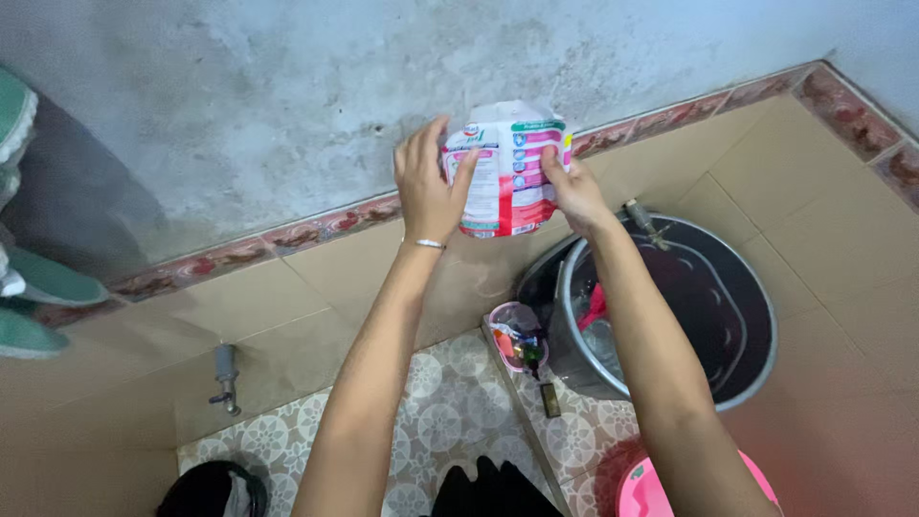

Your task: The person scrubs a tiled wall with a small brush, scoops water from a bucket with a pink cup, and pours it onto the wall. They then use a packet of detergent and continue scrubbing the wall with the brush.

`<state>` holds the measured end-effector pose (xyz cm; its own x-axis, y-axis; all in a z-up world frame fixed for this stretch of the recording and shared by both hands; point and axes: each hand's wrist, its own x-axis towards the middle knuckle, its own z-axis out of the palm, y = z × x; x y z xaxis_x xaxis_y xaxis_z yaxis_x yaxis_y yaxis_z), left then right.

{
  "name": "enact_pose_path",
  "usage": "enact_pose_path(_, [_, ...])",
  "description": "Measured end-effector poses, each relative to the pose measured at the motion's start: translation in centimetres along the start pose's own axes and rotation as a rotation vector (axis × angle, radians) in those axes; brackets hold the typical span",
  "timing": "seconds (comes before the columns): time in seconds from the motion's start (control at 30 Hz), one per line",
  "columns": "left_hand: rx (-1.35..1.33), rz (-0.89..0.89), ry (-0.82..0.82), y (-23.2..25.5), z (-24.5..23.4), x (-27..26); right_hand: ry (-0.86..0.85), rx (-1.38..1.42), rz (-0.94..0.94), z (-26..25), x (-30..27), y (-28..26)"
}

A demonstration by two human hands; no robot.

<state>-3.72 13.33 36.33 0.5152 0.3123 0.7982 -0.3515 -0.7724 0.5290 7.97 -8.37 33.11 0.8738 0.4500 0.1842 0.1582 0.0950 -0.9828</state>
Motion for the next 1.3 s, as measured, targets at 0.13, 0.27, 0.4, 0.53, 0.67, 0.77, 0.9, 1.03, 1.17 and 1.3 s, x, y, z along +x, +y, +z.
enact_pose_path(0.13, [-0.341,-0.338,0.08,-3.1,2.0,-5.2,-0.044,0.007,-0.005,0.0,-2.2,0.7])
enact_pose_path(0.27, [-0.419,-0.489,0.123,-5.0,2.9,-15.0,0.057,0.072,0.065,0.1,-6.1,5.1])
enact_pose_path(0.4, [-0.524,-1.359,-0.196,-5.2,3.3,-26.2,0.24,-0.104,0.244,2.6,-12.4,13.9])
enact_pose_path(0.53, [-1.091,-1.71,-0.208,-7.6,4.8,-35.8,0.223,-0.385,0.319,6.2,-19.1,23.4])
enact_pose_path(0.67, [-1.274,-1.724,-0.191,-13.0,7.0,-43.2,0.082,-0.234,0.188,9.2,-24.2,29.1])
enact_pose_path(0.77, [-1.34,-1.791,-0.16,-17.1,8.4,-49.5,-0.041,-0.196,0.673,9.0,-27.2,33.6])
enact_pose_path(0.9, [-1.206,-1.92,-0.286,-21.6,11.8,-57.1,-0.167,0.146,0.396,3.5,-32.1,43.4])
enact_pose_path(1.03, [-1.103,-2.067,-0.372,-24.6,16.5,-63.5,0.268,0.094,0.546,-4.1,-38.6,58.1])
enact_pose_path(1.17, [-1.177,-2.094,-0.473,-26.7,19.9,-70.3,0.711,-0.287,0.805,-10.3,-43.9,72.7])
enact_pose_path(1.3, [-1.157,-2.174,-0.471,-29.0,21.6,-77.3,0.705,-0.9,0.957,-14.5,-47.1,82.1])
